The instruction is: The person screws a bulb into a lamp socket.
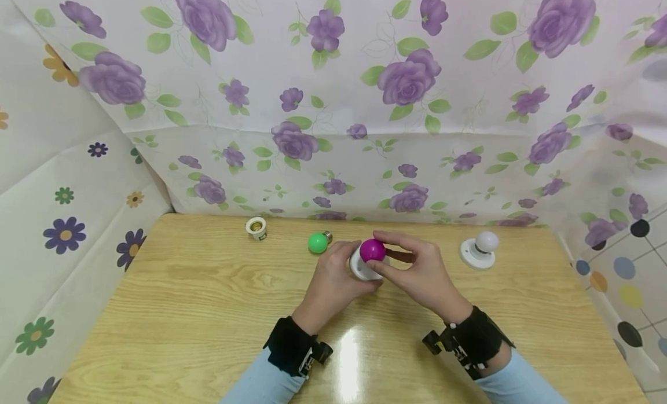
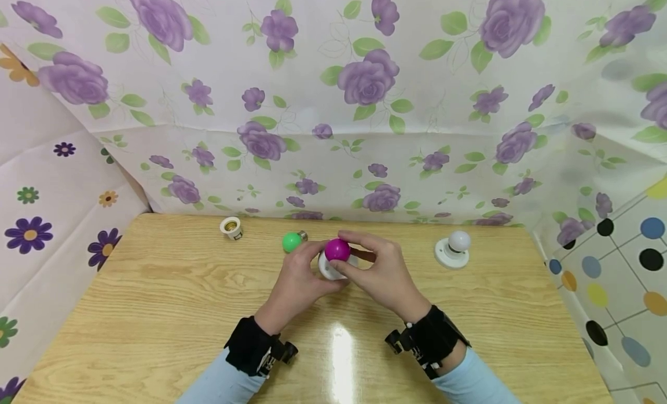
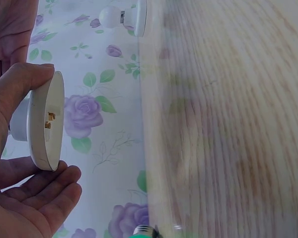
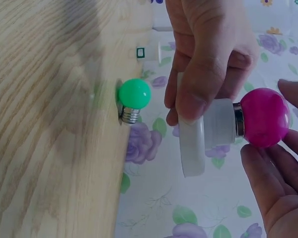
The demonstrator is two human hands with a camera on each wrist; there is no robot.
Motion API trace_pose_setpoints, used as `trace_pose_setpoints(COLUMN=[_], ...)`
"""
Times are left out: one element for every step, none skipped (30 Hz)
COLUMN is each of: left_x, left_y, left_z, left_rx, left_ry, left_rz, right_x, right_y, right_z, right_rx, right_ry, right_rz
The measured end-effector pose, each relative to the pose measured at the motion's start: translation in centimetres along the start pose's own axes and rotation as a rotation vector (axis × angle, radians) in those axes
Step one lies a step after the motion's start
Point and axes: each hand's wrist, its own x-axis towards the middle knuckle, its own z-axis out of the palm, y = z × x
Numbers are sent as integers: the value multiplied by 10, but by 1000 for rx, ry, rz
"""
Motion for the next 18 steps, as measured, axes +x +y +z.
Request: trace_pose_setpoints(left_x=[0,0,0,0,0,0,0,0,0,1,1,1,1,0,0,0,0,0], left_y=[0,0,0,0,-1,-1,-1,-1,-1,0,0,0,0,0,1,1,1,1], left_z=[0,0,0,0,0,0,0,0,0,0,0,0,0,0,0,0,0,-1], left_rx=[1,0,0,-1,-2,-2,-2,-1,2,4,8,10,13,15,16,17,18,19], left_ry=[0,-1,-2,-4,-5,-7,-9,-9,-9,-9,-8,-7,-6,-4,-3,-1,-1,-1], left_rz=[-2,-6,-8,-12,-15,-18,-20,-20,-20,-18,-18,-16,-15,-13,-12,-10,-10,-8], right_x=[0,1,1,1,1,1,1,1,1,1,1,0,0,-1,-1,-2,-2,-2], right_y=[0,1,1,2,3,3,4,3,4,5,8,10,14,17,22,25,27,28], right_z=[-1,-1,-2,-2,-2,-2,-2,-2,-2,-2,-2,-2,-1,-1,-1,-1,-1,-1], right_rx=[1,4,10,15,18,22,22,23,24,24,23,24,26,29,31,32,32,35], right_ry=[-7,-15,-24,-33,-45,-57,-66,-74,-80,-85,-89,-92,-93,-94,-96,-96,-97,-96], right_rz=[3,4,7,8,9,10,10,12,16,18,22,25,30,35,35,35,36,34])
